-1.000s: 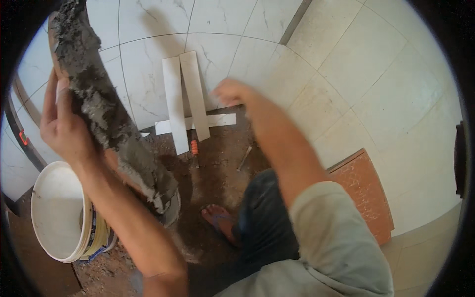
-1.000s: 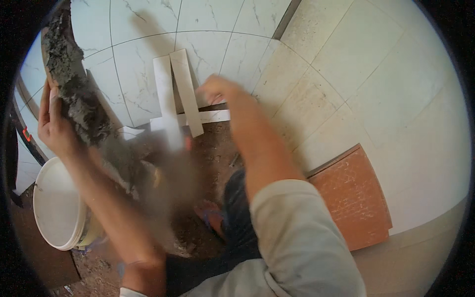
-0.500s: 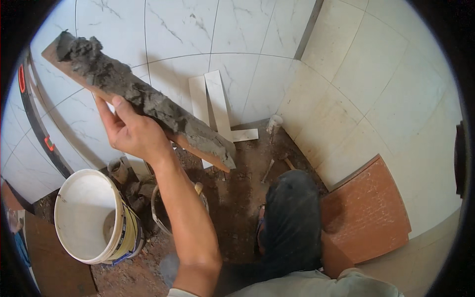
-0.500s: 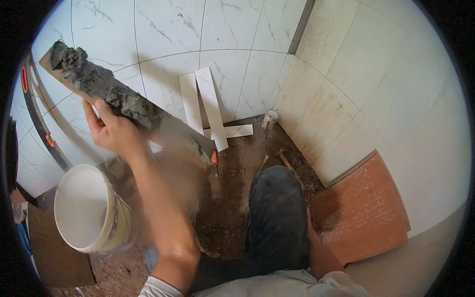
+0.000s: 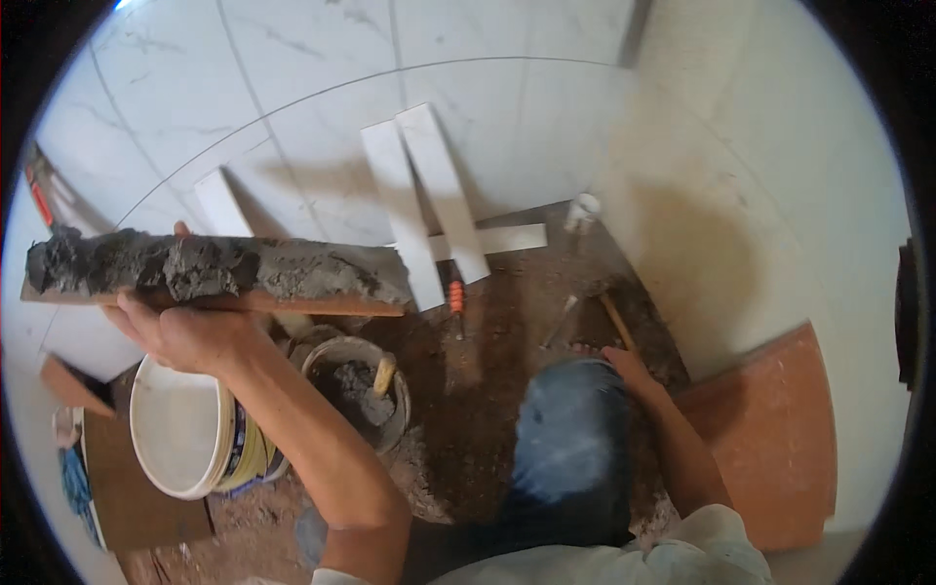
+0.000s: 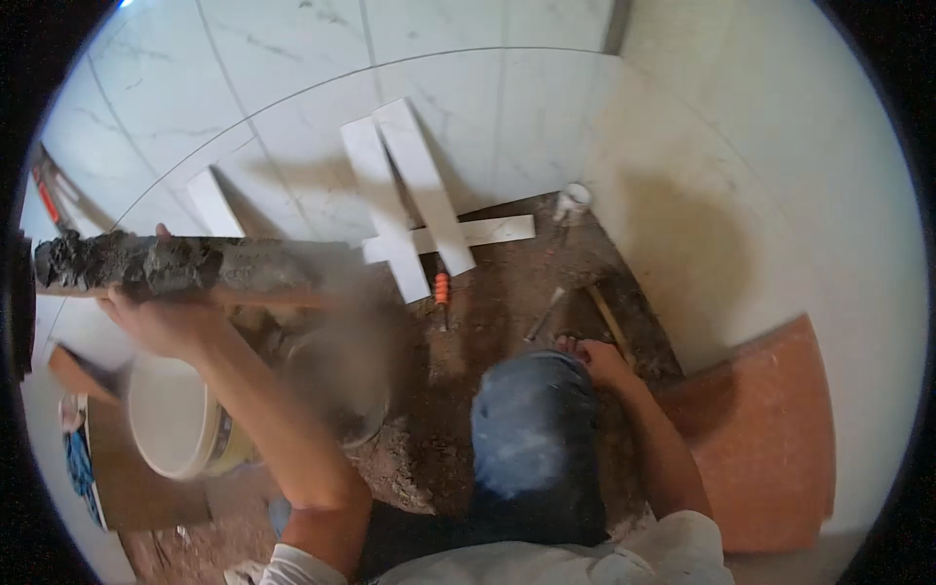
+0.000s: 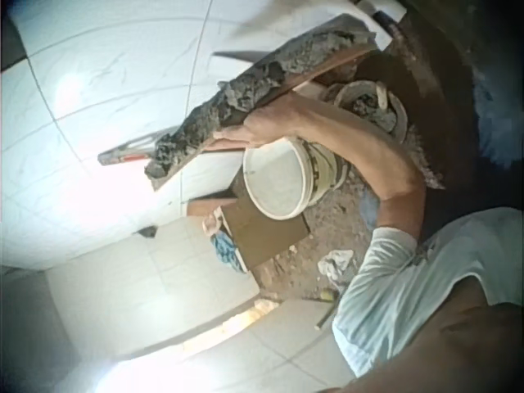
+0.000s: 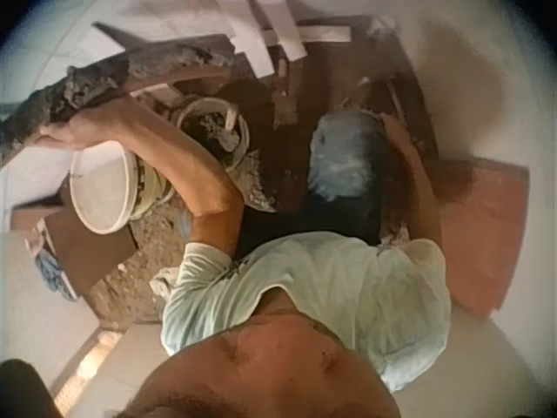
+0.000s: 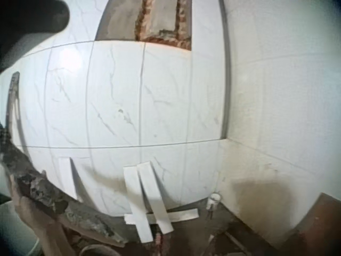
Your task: The person applies mortar to a tile using a trowel and then presses the tile onto a wall, tapping it into place with a rubber mallet.
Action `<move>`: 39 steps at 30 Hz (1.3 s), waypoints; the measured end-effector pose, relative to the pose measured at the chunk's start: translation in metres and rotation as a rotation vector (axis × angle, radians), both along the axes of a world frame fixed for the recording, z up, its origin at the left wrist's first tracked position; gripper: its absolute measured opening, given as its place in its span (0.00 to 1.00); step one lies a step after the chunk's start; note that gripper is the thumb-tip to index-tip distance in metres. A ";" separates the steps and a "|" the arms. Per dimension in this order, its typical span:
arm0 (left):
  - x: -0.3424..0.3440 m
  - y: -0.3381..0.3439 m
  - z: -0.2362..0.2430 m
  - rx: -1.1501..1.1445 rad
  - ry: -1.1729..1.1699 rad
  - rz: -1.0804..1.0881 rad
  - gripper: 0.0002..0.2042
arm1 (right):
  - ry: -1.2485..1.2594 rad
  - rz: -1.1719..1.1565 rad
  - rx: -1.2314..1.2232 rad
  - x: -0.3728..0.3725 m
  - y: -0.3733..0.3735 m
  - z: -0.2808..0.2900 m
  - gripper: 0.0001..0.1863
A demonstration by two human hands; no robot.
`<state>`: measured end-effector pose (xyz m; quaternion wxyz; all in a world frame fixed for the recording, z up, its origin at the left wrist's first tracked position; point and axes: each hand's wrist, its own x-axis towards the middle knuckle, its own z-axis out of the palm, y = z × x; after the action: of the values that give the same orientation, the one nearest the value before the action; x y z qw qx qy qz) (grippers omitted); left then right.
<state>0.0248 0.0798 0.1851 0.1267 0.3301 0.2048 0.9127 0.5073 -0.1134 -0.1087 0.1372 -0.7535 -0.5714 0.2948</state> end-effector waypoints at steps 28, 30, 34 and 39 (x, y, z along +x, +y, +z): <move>-0.286 -0.296 0.048 0.324 0.031 0.719 0.18 | 0.566 1.408 0.624 -0.582 0.225 0.335 0.11; -0.300 -0.330 0.019 0.311 0.005 0.739 0.20 | 0.499 1.518 0.719 -0.674 0.211 0.329 0.12; -0.328 -0.379 -0.033 0.427 -0.152 0.621 0.23 | 0.328 1.564 0.874 -0.855 0.212 0.302 0.15; -0.359 -0.419 -0.106 0.393 -0.080 0.508 0.26 | 0.174 1.448 0.991 -1.004 0.230 0.274 0.15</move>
<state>-0.3342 -0.3389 0.0791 -0.1635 0.2506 0.0953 0.9494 -0.4970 0.1161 0.1650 0.2707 -0.0352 -0.9583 0.0840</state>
